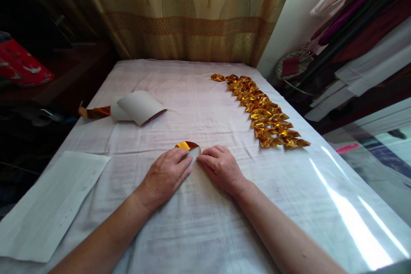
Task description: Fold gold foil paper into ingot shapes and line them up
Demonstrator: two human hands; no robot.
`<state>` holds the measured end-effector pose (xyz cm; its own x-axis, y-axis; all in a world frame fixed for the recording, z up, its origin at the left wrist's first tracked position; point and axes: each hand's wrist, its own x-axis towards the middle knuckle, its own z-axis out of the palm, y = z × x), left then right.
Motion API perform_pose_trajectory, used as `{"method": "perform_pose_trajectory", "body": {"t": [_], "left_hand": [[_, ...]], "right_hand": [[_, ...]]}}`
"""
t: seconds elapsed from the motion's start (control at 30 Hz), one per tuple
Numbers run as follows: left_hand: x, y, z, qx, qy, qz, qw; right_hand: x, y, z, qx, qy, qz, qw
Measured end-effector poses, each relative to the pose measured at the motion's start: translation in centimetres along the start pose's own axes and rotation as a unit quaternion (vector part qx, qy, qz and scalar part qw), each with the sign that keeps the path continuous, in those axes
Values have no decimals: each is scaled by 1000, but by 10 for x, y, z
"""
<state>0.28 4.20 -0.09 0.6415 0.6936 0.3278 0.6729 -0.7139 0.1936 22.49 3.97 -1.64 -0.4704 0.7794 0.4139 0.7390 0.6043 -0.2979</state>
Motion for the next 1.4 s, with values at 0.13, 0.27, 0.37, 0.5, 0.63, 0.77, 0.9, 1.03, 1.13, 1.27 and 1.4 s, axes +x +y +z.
{"method": "perform_pose_trajectory", "body": {"t": [0.13,0.27,0.37,0.5,0.63,0.77,0.9,1.03,1.13,1.27,1.4], "left_hand": [[-3,9,6,-37,-14,-13,999],[-5,4,5,-42,-18,4,999],[-5,0,1,-36,-25,20,999],[-3,1,-4,-36,-35,33,998],[-2,2,-5,-44,-33,40,998],[-3,1,-3,-68,-30,30,997],[-4,0,-2,-65,-25,25,997],[-6,0,-1,-65,-7,24,998],[-6,1,-2,-73,-5,39,997],[-4,0,-3,-67,-31,49,996],[-5,-1,-3,-53,-37,43,997]], "right_hand": [[2,4,1,12,-4,25,1000],[5,9,1,-8,10,43,999],[6,7,-1,-8,10,30,999],[4,2,-1,36,2,6,999],[3,3,2,76,20,32,996],[3,8,5,73,19,52,996],[5,9,6,69,18,51,996],[9,7,7,74,14,71,995],[11,5,7,74,11,88,993],[13,3,7,83,13,94,992],[13,3,7,97,18,104,990]]}}
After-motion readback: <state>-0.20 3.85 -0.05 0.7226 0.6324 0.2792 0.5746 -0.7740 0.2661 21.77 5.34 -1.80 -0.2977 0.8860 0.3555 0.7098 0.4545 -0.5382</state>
